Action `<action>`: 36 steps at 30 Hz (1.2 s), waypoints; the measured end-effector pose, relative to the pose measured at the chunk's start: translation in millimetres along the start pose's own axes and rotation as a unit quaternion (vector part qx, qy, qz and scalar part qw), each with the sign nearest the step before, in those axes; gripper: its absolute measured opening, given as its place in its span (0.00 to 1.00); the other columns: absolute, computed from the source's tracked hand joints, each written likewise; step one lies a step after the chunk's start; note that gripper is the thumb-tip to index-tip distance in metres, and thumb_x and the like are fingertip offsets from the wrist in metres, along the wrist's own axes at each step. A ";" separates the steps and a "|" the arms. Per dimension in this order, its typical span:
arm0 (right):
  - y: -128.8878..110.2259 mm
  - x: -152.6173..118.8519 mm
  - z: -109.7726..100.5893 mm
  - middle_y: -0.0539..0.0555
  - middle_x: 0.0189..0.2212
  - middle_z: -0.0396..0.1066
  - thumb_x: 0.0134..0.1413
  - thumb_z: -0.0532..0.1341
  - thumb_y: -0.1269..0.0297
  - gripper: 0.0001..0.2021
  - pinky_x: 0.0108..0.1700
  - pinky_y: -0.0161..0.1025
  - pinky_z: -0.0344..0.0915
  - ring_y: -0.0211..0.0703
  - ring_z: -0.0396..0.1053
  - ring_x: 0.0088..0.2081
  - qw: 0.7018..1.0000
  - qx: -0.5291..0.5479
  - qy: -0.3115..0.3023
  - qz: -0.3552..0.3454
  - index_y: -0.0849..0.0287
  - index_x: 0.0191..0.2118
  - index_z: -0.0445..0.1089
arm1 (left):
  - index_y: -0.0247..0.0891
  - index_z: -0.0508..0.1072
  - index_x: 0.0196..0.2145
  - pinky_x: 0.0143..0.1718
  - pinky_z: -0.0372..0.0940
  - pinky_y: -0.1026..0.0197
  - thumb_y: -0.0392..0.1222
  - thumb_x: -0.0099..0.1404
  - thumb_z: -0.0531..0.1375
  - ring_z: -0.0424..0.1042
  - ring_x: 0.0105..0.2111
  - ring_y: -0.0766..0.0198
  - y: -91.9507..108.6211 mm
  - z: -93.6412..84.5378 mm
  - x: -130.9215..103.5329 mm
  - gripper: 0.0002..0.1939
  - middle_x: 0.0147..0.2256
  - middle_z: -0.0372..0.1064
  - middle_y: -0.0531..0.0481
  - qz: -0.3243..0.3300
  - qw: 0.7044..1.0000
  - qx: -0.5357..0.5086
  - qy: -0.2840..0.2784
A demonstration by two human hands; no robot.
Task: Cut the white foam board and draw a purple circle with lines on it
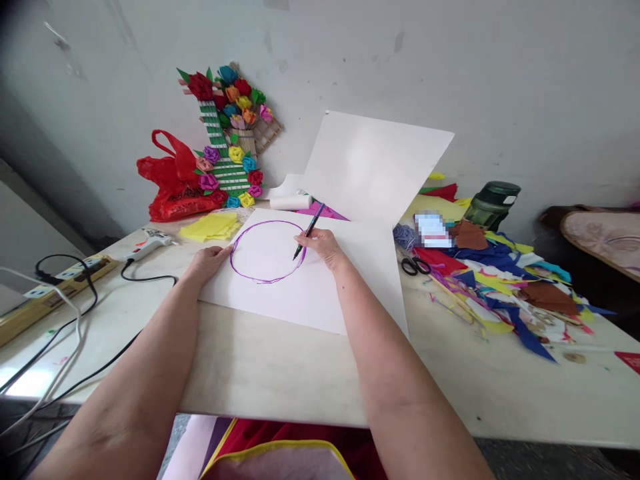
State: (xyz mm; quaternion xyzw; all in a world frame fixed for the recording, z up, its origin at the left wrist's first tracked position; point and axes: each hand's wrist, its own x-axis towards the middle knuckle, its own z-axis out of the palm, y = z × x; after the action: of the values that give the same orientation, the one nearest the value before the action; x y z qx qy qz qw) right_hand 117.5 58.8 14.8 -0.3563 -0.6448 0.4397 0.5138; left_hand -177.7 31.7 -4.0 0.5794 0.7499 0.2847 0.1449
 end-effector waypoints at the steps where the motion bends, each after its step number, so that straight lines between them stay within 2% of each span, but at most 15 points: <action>1: 3.1 0.5 -0.8 0.51 0.26 0.71 0.34 0.65 0.55 0.13 0.44 0.40 0.59 0.41 0.66 0.34 1.000 0.016 0.006 0.011 0.61 0.25 0.71 | 0.35 0.72 0.28 0.27 0.56 0.65 0.64 0.53 0.48 0.66 0.28 0.61 1.1 -0.2 0.0 0.28 0.26 0.69 0.49 0.001 1.000 0.014 -0.004; 5: 13.0 3.3 -3.5 0.51 0.23 0.71 0.32 0.66 0.54 0.14 0.43 0.41 0.59 0.40 0.66 0.31 0.998 0.046 0.029 0.042 0.61 0.22 0.71 | 0.36 0.72 0.27 0.28 0.56 0.64 0.63 0.53 0.46 0.66 0.30 0.59 4.8 -0.7 1.1 0.28 0.28 0.70 0.46 0.016 0.997 0.069 -0.014; 11: 7.1 -8.8 -3.1 0.50 0.19 0.69 0.34 0.65 0.56 0.12 0.43 0.42 0.60 0.40 0.67 0.29 0.998 0.053 0.035 0.016 0.60 0.23 0.71 | 0.37 0.73 0.28 0.29 0.56 0.63 0.64 0.54 0.45 0.66 0.32 0.58 2.6 1.8 4.9 0.29 0.30 0.70 0.45 0.022 0.995 0.092 -0.021; 15: 3.0 -21.4 0.0 0.50 0.20 0.70 0.31 0.67 0.59 0.11 0.40 0.42 0.62 0.40 0.67 0.27 0.998 0.063 -0.002 0.019 0.60 0.23 0.70 | 0.37 0.73 0.28 0.27 0.55 0.64 0.65 0.53 0.45 0.66 0.31 0.58 -0.1 3.7 6.2 0.30 0.30 0.70 0.45 0.019 0.995 0.096 -0.016; 18: 1.3 -28.4 2.8 0.49 0.20 0.69 0.34 0.65 0.58 0.11 0.39 0.41 0.61 0.39 0.66 0.27 0.999 0.045 -0.021 0.003 0.60 0.24 0.70 | 0.37 0.72 0.28 0.27 0.54 0.64 0.66 0.53 0.45 0.66 0.31 0.59 -0.5 4.0 5.8 0.30 0.30 0.70 0.46 0.021 0.996 0.090 -0.013; 24: -1.6 -36.3 9.3 0.48 0.18 0.65 0.39 0.62 0.55 0.13 0.37 0.38 0.59 0.37 0.63 0.26 0.999 -0.031 -0.014 -0.006 0.60 0.21 0.67 | 0.36 0.72 0.29 0.27 0.55 0.64 0.65 0.54 0.44 0.66 0.30 0.60 1.7 3.3 3.1 0.30 0.28 0.69 0.46 0.026 0.995 0.091 -0.013; 27: -1.8 -36.6 12.1 0.49 0.20 0.65 0.40 0.61 0.54 0.13 0.37 0.38 0.59 0.38 0.63 0.27 0.996 -0.081 -0.010 -0.033 0.60 0.20 0.66 | 0.36 0.73 0.29 0.27 0.54 0.65 0.64 0.54 0.44 0.66 0.30 0.60 2.7 3.3 2.3 0.30 0.28 0.70 0.46 0.029 0.994 0.100 -0.013; 30: 0.0 -35.6 13.4 0.51 0.29 0.68 0.41 0.61 0.56 0.11 0.42 0.39 0.59 0.39 0.64 0.33 0.989 -0.125 -0.005 -0.074 0.59 0.21 0.67 | 0.35 0.73 0.30 0.27 0.54 0.65 0.64 0.55 0.44 0.66 0.31 0.60 3.2 3.7 2.3 0.30 0.29 0.70 0.46 0.024 0.992 0.120 -0.012; 33: 2.8 -35.0 13.9 0.52 0.37 0.69 0.42 0.61 0.57 0.10 0.46 0.41 0.58 0.41 0.64 0.39 0.985 -0.149 0.000 -0.082 0.58 0.23 0.68 | 0.36 0.73 0.30 0.27 0.54 0.65 0.63 0.56 0.43 0.66 0.31 0.60 3.3 4.2 2.4 0.30 0.31 0.71 0.45 0.030 0.991 0.134 -0.008; 36: 4.0 -35.8 14.9 0.53 0.38 0.69 0.42 0.61 0.57 0.09 0.48 0.42 0.57 0.43 0.63 0.42 0.985 -0.155 0.004 -0.081 0.57 0.24 0.69 | 0.37 0.73 0.31 0.27 0.54 0.65 0.63 0.56 0.43 0.66 0.32 0.59 3.1 4.6 2.4 0.30 0.32 0.72 0.44 0.037 0.989 0.141 -0.002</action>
State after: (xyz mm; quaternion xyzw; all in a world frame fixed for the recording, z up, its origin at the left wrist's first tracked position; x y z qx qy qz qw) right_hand 110.8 24.6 -2.7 -0.3800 -0.7299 0.2899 0.4886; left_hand -173.5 35.7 -5.6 0.6220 0.7604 0.1796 0.0525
